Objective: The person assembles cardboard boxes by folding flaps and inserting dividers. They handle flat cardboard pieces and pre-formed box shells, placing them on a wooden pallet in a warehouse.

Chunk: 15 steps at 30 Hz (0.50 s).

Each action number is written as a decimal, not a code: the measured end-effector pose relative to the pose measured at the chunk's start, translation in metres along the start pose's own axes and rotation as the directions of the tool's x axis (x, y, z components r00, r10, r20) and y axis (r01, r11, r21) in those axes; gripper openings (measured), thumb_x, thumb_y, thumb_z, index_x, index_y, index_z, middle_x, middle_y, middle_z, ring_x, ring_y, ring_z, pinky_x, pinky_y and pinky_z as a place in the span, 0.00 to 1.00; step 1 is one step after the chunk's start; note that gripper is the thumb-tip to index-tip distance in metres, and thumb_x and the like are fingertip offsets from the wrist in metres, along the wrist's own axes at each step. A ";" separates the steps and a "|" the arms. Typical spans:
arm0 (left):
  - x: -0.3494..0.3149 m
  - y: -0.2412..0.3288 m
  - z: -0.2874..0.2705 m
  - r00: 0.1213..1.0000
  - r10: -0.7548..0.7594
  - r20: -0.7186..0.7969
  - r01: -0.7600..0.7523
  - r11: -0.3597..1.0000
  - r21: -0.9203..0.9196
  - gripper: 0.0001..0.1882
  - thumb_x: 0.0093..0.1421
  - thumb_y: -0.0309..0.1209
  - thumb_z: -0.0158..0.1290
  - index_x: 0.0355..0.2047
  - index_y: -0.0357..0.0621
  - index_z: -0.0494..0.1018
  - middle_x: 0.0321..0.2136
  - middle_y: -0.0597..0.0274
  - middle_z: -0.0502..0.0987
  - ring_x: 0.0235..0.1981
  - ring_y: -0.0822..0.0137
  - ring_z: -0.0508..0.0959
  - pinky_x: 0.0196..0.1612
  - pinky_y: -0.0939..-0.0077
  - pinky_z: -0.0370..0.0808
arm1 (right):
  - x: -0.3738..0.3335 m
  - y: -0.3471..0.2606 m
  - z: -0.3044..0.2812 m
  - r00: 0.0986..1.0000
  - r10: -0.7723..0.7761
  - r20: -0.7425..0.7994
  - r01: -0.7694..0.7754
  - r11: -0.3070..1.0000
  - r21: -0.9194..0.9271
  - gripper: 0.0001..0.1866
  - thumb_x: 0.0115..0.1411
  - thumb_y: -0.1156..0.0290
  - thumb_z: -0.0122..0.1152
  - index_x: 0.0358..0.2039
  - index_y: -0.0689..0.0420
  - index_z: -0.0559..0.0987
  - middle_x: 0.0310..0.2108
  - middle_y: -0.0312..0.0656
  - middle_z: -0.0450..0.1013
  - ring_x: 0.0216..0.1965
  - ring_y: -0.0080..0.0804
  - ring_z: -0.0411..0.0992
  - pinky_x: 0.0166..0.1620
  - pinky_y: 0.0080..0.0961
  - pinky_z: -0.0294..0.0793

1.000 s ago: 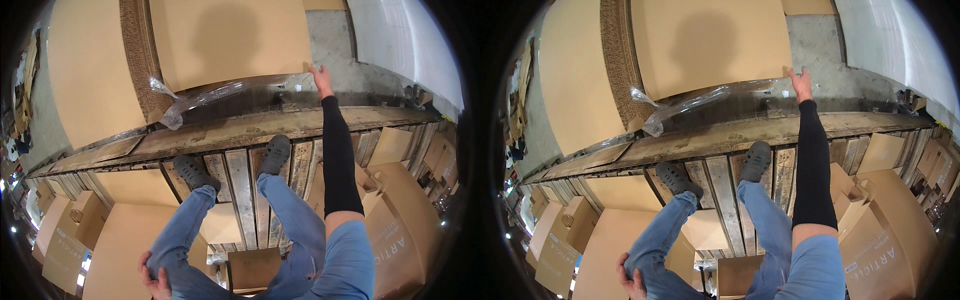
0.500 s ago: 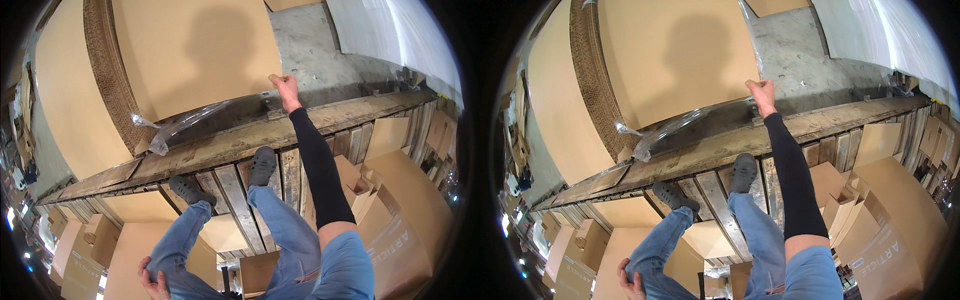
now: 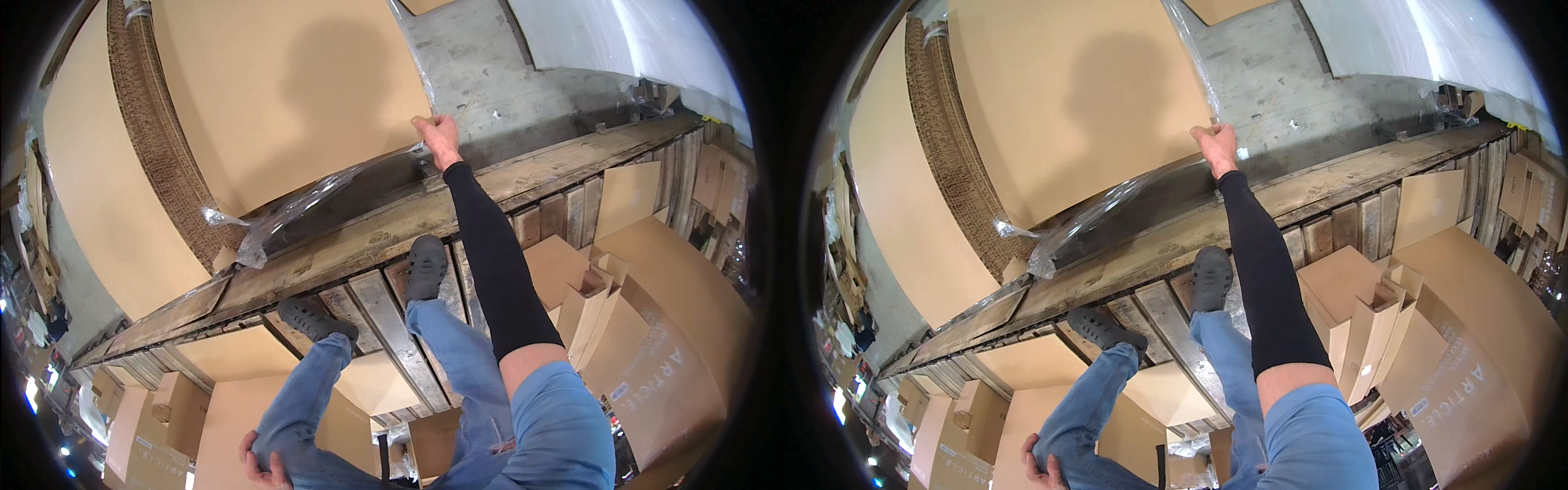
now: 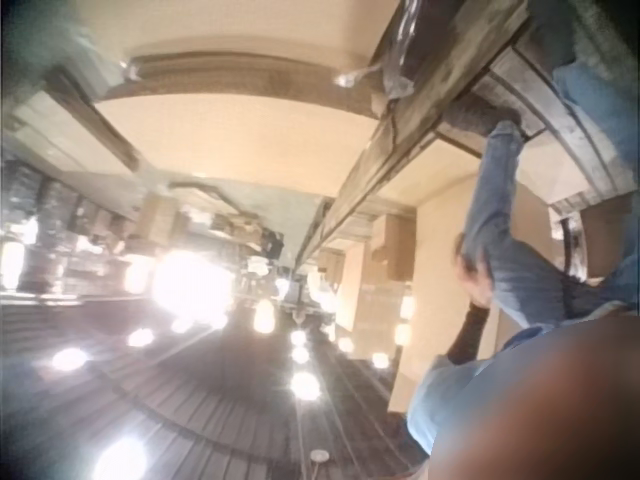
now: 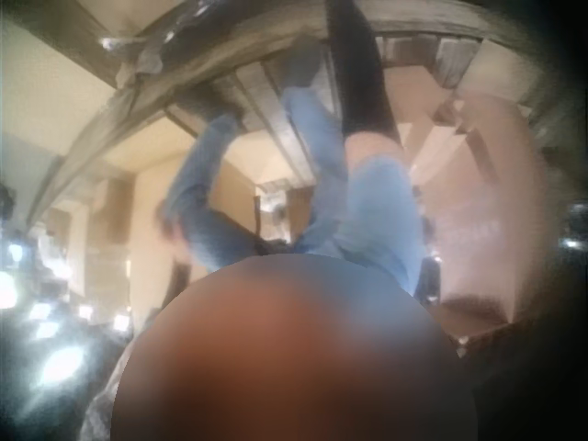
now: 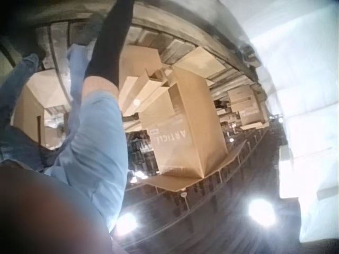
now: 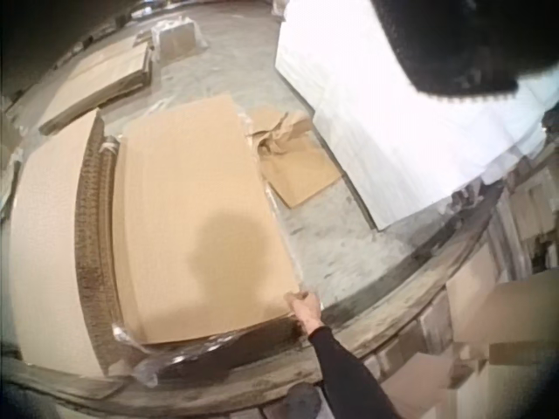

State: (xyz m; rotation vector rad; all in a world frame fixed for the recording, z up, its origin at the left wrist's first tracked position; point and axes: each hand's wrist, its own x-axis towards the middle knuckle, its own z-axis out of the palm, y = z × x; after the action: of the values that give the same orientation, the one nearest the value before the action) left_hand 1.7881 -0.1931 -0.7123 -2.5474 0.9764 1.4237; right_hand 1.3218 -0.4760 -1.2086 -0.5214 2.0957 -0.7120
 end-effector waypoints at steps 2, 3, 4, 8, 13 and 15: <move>-0.002 -0.050 -0.009 0.948 0.314 0.045 -0.316 0.925 0.210 0.26 0.68 0.33 0.51 0.64 0.41 0.63 0.63 0.45 0.66 0.65 0.51 0.65 0.66 0.56 0.62 | 0.002 -0.004 -0.008 0.981 0.073 0.177 -0.089 0.992 0.084 0.28 0.50 0.60 0.72 0.44 0.66 0.74 0.42 0.48 0.74 0.43 0.34 0.73 0.42 0.31 0.76; 0.000 -0.059 -0.011 0.884 0.458 0.092 -0.463 0.831 0.308 0.25 0.68 0.32 0.51 0.64 0.43 0.64 0.63 0.45 0.65 0.65 0.50 0.65 0.66 0.55 0.62 | 0.002 -0.008 -0.012 0.959 0.103 0.264 -0.139 0.982 0.124 0.27 0.50 0.60 0.72 0.45 0.65 0.74 0.41 0.46 0.73 0.42 0.32 0.72 0.41 0.30 0.76; -0.003 -0.066 -0.012 0.896 0.436 0.091 -0.442 0.845 0.301 0.25 0.68 0.31 0.51 0.64 0.45 0.64 0.63 0.44 0.64 0.65 0.48 0.64 0.66 0.55 0.63 | 0.001 -0.011 -0.014 0.956 0.108 0.273 -0.146 0.982 0.124 0.27 0.51 0.60 0.72 0.45 0.64 0.74 0.41 0.45 0.73 0.43 0.31 0.72 0.40 0.29 0.76; 0.001 -0.022 -0.009 0.960 0.274 0.055 -0.279 0.946 0.166 0.24 0.69 0.30 0.50 0.65 0.53 0.64 0.65 0.40 0.60 0.65 0.42 0.63 0.65 0.53 0.64 | 0.004 -0.020 -0.029 0.935 0.123 0.332 -0.179 0.973 0.145 0.25 0.52 0.59 0.71 0.44 0.61 0.73 0.40 0.40 0.70 0.43 0.30 0.70 0.37 0.29 0.75; -0.001 -0.061 -0.013 0.910 0.394 0.130 -0.414 0.869 0.272 0.25 0.71 0.33 0.47 0.66 0.48 0.61 0.67 0.42 0.59 0.66 0.46 0.62 0.67 0.54 0.61 | -0.008 -0.038 -0.033 0.911 0.113 0.397 -0.162 0.983 0.091 0.25 0.52 0.58 0.72 0.42 0.59 0.73 0.36 0.36 0.68 0.39 0.27 0.69 0.38 0.26 0.74; -0.006 -0.063 -0.016 0.961 0.257 0.106 -0.275 0.929 0.248 0.26 0.71 0.35 0.46 0.67 0.44 0.60 0.68 0.43 0.59 0.67 0.50 0.62 0.68 0.55 0.60 | -0.018 -0.051 -0.033 0.940 -0.011 0.341 -0.022 0.995 0.094 0.24 0.51 0.62 0.74 0.43 0.61 0.74 0.37 0.36 0.71 0.38 0.27 0.70 0.40 0.25 0.74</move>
State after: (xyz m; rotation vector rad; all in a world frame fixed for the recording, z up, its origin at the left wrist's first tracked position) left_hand 1.8329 -0.1454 -0.7130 -2.2261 1.4369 1.3276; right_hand 1.3100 -0.4936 -1.1494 -0.5430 1.7299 -0.6633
